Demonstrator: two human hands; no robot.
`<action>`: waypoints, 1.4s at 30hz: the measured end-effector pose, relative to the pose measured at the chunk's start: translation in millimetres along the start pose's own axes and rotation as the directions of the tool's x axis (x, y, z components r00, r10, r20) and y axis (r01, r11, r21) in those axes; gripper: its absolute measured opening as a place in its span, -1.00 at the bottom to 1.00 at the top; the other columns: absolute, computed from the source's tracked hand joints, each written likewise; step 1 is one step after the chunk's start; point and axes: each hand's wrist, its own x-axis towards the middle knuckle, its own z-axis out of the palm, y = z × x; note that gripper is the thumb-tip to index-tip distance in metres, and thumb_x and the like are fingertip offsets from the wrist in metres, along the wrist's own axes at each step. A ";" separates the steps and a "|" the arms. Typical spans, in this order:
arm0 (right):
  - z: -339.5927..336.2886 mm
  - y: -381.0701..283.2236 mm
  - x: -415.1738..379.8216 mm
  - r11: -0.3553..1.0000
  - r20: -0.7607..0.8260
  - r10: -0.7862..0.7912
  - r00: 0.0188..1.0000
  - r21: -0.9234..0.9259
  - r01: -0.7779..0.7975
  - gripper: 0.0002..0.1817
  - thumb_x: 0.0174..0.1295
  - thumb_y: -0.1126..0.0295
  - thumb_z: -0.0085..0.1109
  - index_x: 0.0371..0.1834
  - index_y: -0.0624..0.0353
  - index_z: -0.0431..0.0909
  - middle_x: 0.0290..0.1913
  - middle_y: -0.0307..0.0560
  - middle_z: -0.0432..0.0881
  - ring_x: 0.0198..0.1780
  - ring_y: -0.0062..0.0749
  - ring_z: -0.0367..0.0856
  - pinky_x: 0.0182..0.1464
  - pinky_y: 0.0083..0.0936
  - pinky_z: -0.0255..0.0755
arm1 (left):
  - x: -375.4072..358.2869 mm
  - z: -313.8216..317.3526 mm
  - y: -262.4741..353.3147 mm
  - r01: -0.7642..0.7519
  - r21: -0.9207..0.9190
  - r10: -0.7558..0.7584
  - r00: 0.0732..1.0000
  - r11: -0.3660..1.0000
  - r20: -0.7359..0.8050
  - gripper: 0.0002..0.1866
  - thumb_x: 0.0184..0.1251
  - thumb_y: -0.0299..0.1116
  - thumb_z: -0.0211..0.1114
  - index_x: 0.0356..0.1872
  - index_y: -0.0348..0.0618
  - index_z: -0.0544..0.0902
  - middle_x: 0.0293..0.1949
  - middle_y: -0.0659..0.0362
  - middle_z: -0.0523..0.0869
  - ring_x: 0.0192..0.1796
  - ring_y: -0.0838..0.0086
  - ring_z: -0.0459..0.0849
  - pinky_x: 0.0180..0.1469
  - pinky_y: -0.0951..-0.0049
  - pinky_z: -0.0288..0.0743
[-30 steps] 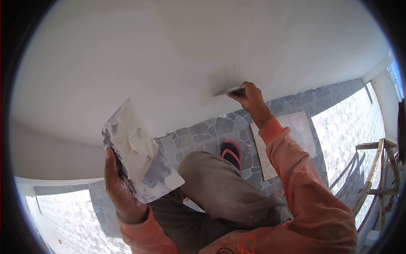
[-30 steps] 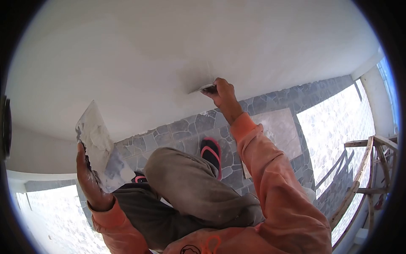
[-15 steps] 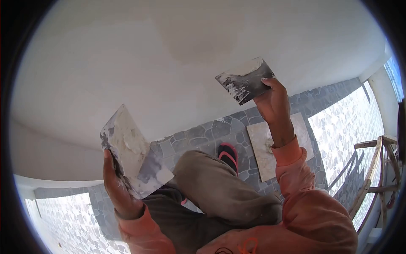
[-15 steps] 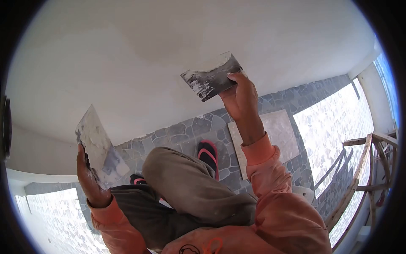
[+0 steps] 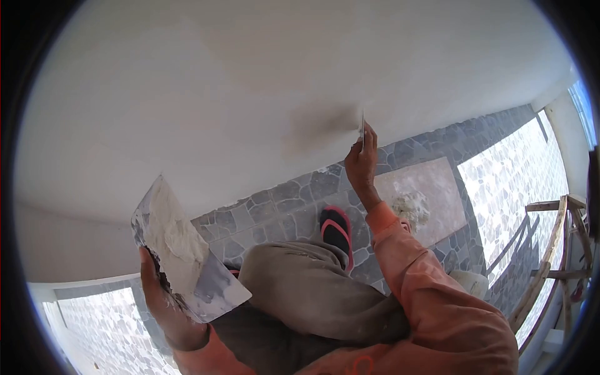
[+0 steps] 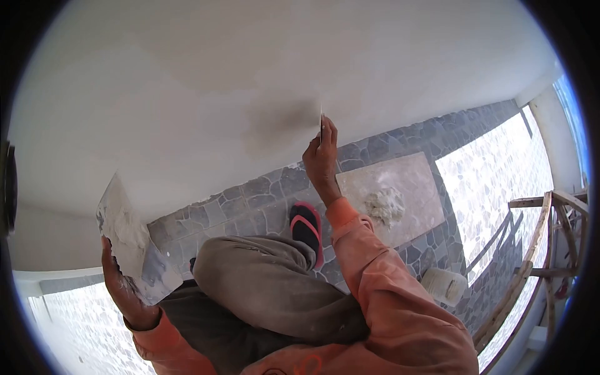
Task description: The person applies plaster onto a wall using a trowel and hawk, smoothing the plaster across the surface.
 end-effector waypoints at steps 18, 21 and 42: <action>70.6 -44.0 -104.3 0.948 0.319 0.003 0.948 0.301 -0.104 -0.43 0.18 0.58 -0.13 0.33 0.43 0.15 0.24 0.30 0.26 0.22 0.20 0.31 0.23 -0.14 0.26 | -17.9 -32.9 -6.0 -0.105 0.819 0.409 0.897 0.565 -0.167 -0.53 0.47 -0.35 -0.03 0.33 -0.34 0.26 0.19 -0.06 0.48 0.13 0.25 0.57 0.12 0.31 0.52; 36.6 -12.9 -89.1 0.977 0.202 0.148 0.968 0.118 -0.175 -0.47 0.21 0.61 -0.18 0.31 0.39 0.17 0.18 0.26 0.29 0.24 0.15 0.31 0.24 -0.19 0.29 | -16.6 -38.9 -7.3 -0.174 0.934 0.486 0.874 0.313 0.000 -0.53 0.47 -0.37 -0.03 0.33 -0.34 0.26 0.20 -0.08 0.47 0.14 0.24 0.57 0.14 0.30 0.51; 109.2 -34.9 -121.1 0.956 0.215 0.068 0.974 0.266 -0.125 -0.31 0.10 0.65 -0.13 0.39 0.44 -0.01 0.33 0.36 0.08 0.34 0.22 0.11 0.37 -0.10 0.08 | -11.0 -28.8 -16.2 -0.296 0.839 0.490 0.871 0.456 0.041 -0.53 0.44 -0.45 0.00 0.33 -0.36 0.26 0.18 -0.07 0.49 0.11 0.27 0.58 0.14 0.33 0.52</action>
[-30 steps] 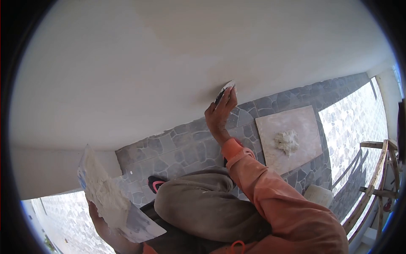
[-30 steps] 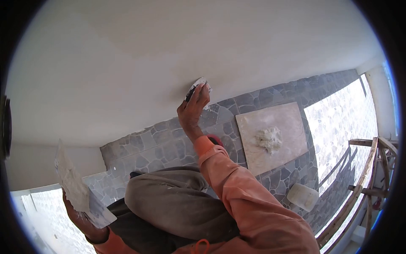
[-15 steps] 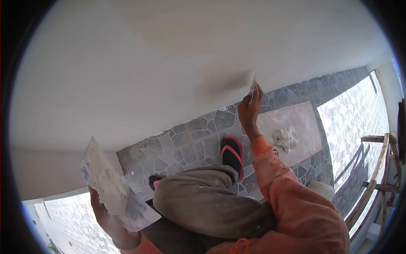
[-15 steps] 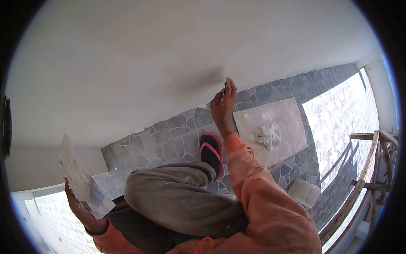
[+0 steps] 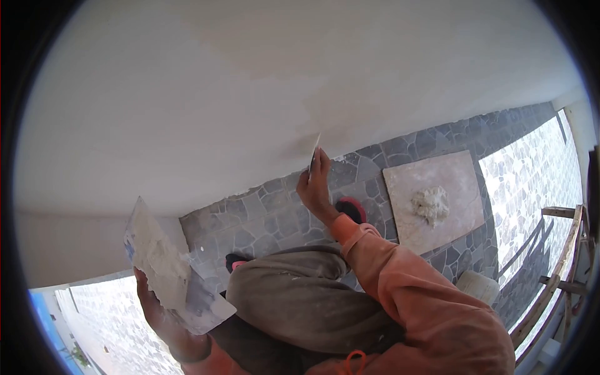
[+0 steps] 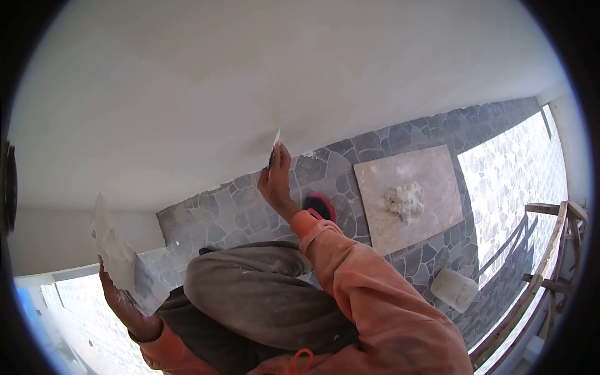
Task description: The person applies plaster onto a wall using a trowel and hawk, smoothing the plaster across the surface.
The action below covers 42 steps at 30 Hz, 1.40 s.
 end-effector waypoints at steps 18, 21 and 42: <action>-96.3 -49.5 115.8 0.804 -0.134 -0.459 0.878 -0.482 0.347 -0.26 -0.06 0.68 -0.01 0.35 0.35 0.19 0.29 0.30 0.18 0.32 0.23 0.19 0.32 0.10 0.11 | -2.4 1.2 12.1 0.092 0.002 -0.091 0.987 0.996 -0.132 -0.57 0.49 -0.41 -0.09 0.32 -0.35 0.27 0.19 -0.07 0.48 0.13 0.23 0.58 0.15 0.29 0.53; -57.6 -36.6 92.7 0.825 -0.136 -0.429 0.893 -0.461 0.326 -0.27 -0.08 0.66 0.03 0.33 0.39 0.22 0.32 0.34 0.14 0.33 0.29 0.14 0.32 0.14 0.09 | -0.9 -7.4 0.4 0.140 -0.103 -0.152 0.981 0.985 -0.122 -0.56 0.48 -0.41 -0.05 0.32 -0.35 0.27 0.20 -0.06 0.47 0.14 0.23 0.56 0.16 0.29 0.52; -185.1 -148.2 116.2 0.999 0.158 0.028 0.987 -0.040 -0.022 -0.66 0.32 0.54 -0.03 0.15 0.36 0.40 -0.44 -0.05 0.55 -0.54 -0.54 0.42 -0.46 -0.54 0.35 | 15.5 9.1 34.6 0.413 -0.715 -0.333 0.906 0.564 0.261 -0.48 0.49 -0.16 0.01 0.30 -0.30 0.29 0.20 0.00 0.46 0.18 0.29 0.53 0.15 0.33 0.48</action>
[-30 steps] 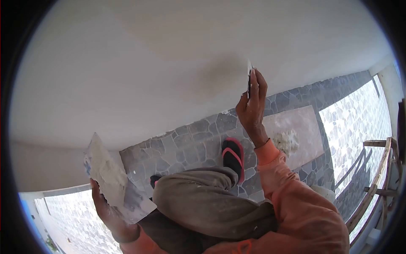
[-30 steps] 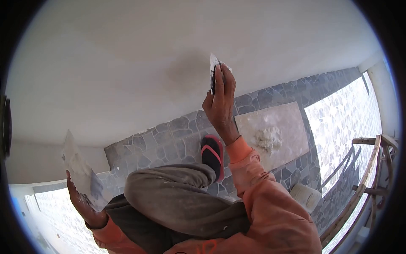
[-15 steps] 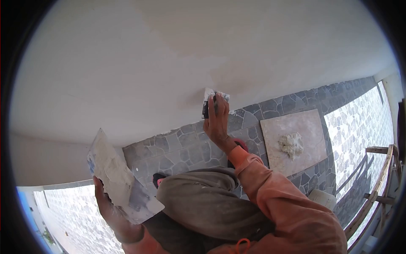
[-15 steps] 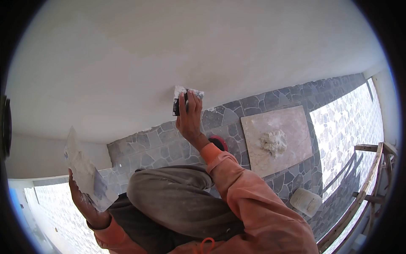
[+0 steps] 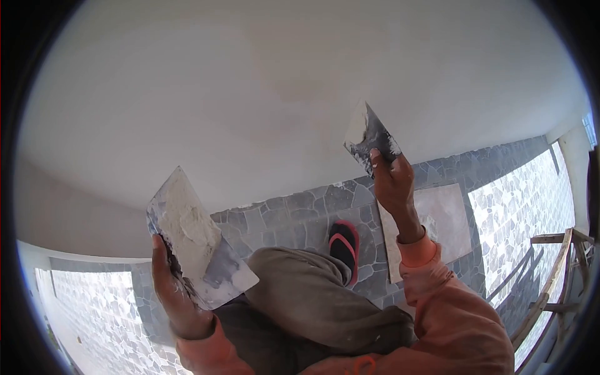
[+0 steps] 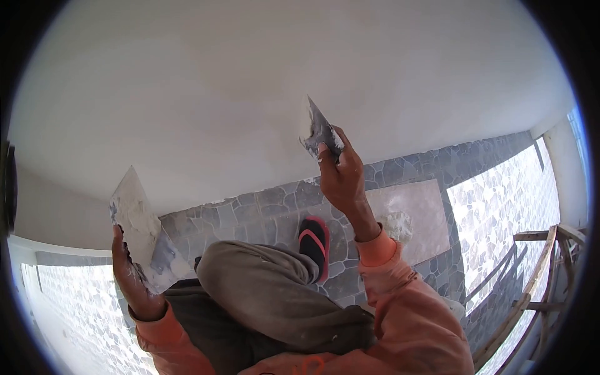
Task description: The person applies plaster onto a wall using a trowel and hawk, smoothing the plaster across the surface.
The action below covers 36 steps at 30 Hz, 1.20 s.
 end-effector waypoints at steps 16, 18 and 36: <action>89.5 3.0 38.0 0.555 -0.031 -0.656 0.754 -0.697 0.454 -0.37 0.04 0.65 0.12 0.29 0.17 0.35 0.27 0.20 0.23 0.30 0.03 0.25 0.29 0.06 0.12 | -3.5 -9.4 -12.6 -0.149 0.187 0.157 0.987 0.971 -0.030 -0.52 0.50 -0.22 -0.02 0.31 -0.31 0.31 0.20 0.01 0.48 0.19 0.27 0.53 0.17 0.31 0.47; 106.0 24.6 36.6 0.509 -0.040 -0.702 0.711 -0.727 0.461 -0.44 0.10 0.62 0.11 0.25 0.16 0.40 0.26 0.19 0.24 0.29 0.02 0.26 0.27 0.07 0.14 | -5.4 -7.4 -5.8 -0.069 -0.023 0.070 0.998 0.997 0.007 -0.52 0.48 -0.30 0.01 0.33 -0.30 0.29 0.23 -0.03 0.45 0.21 0.23 0.52 0.19 0.27 0.46; 87.2 83.7 -51.2 0.723 0.195 -0.568 0.800 -0.346 0.598 -0.35 -0.06 0.71 -0.01 0.26 0.33 0.32 0.23 0.23 0.30 0.28 0.11 0.31 0.30 0.03 0.18 | -4.1 -6.3 -5.8 0.005 -0.205 0.029 0.986 0.979 0.162 -0.56 0.51 -0.40 -0.07 0.36 -0.26 0.26 0.27 -0.05 0.40 0.25 0.21 0.47 0.24 0.24 0.41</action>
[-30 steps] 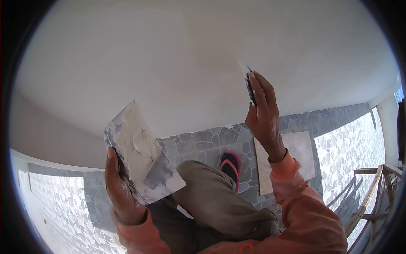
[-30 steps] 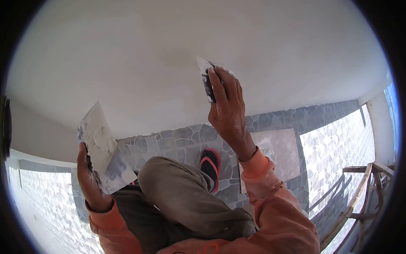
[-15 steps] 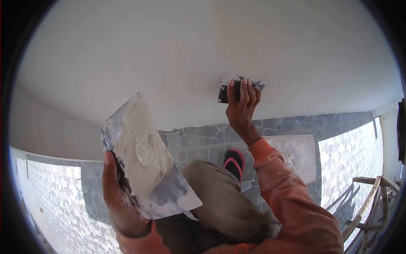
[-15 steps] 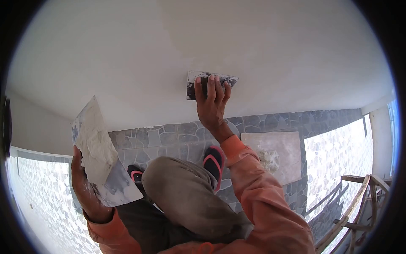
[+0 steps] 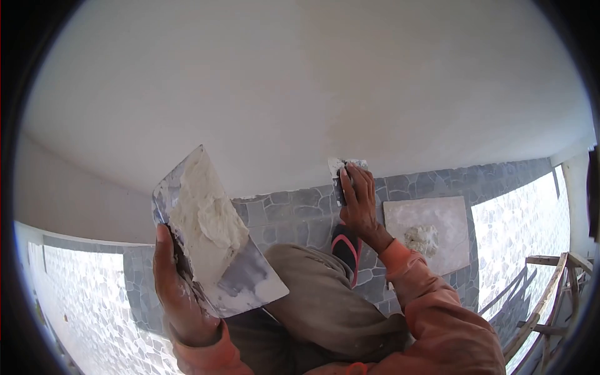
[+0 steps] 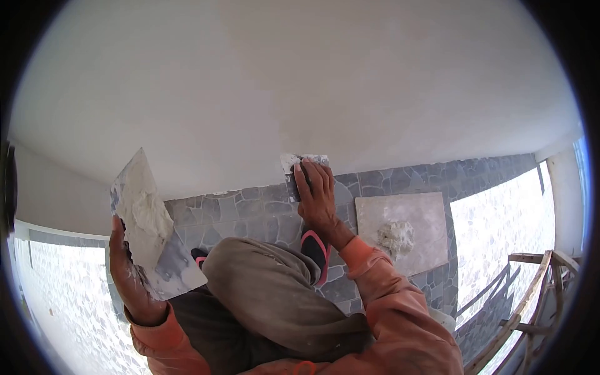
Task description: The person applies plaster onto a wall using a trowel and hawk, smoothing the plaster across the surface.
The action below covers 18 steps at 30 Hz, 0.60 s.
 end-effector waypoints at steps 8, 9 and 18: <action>-72.1 47.6 104.2 0.961 -0.390 0.077 0.917 -0.216 -0.173 -0.29 -0.03 0.72 -0.06 0.34 0.35 0.23 0.24 0.26 0.29 0.25 0.12 0.30 0.26 -0.03 0.19 | 3.7 -2.8 1.1 -0.060 0.166 0.047 0.996 0.984 0.079 -0.57 0.53 -0.34 -0.09 0.34 -0.28 0.27 0.27 -0.04 0.40 0.25 0.22 0.48 0.22 0.26 0.44; -62.9 44.7 104.4 0.950 -0.387 0.068 0.919 -0.257 -0.179 -0.31 -0.02 0.72 -0.04 0.33 0.35 0.25 0.25 0.27 0.26 0.26 0.13 0.28 0.26 -0.02 0.19 | 4.0 0.9 1.9 -0.014 0.065 0.009 0.997 0.998 0.074 -0.56 0.53 -0.34 -0.09 0.34 -0.28 0.27 0.28 -0.04 0.40 0.25 0.22 0.47 0.22 0.25 0.44; 53.2 18.6 33.0 0.951 -0.209 0.067 0.976 -0.282 -0.126 -0.37 -0.02 0.64 0.08 0.26 0.22 0.36 0.27 0.18 0.23 0.29 0.04 0.25 0.32 0.07 0.09 | 2.3 0.0 -1.1 0.012 0.011 -0.012 0.998 1.000 0.055 -0.55 0.53 -0.30 -0.09 0.33 -0.31 0.28 0.28 -0.04 0.40 0.26 0.22 0.45 0.24 0.25 0.41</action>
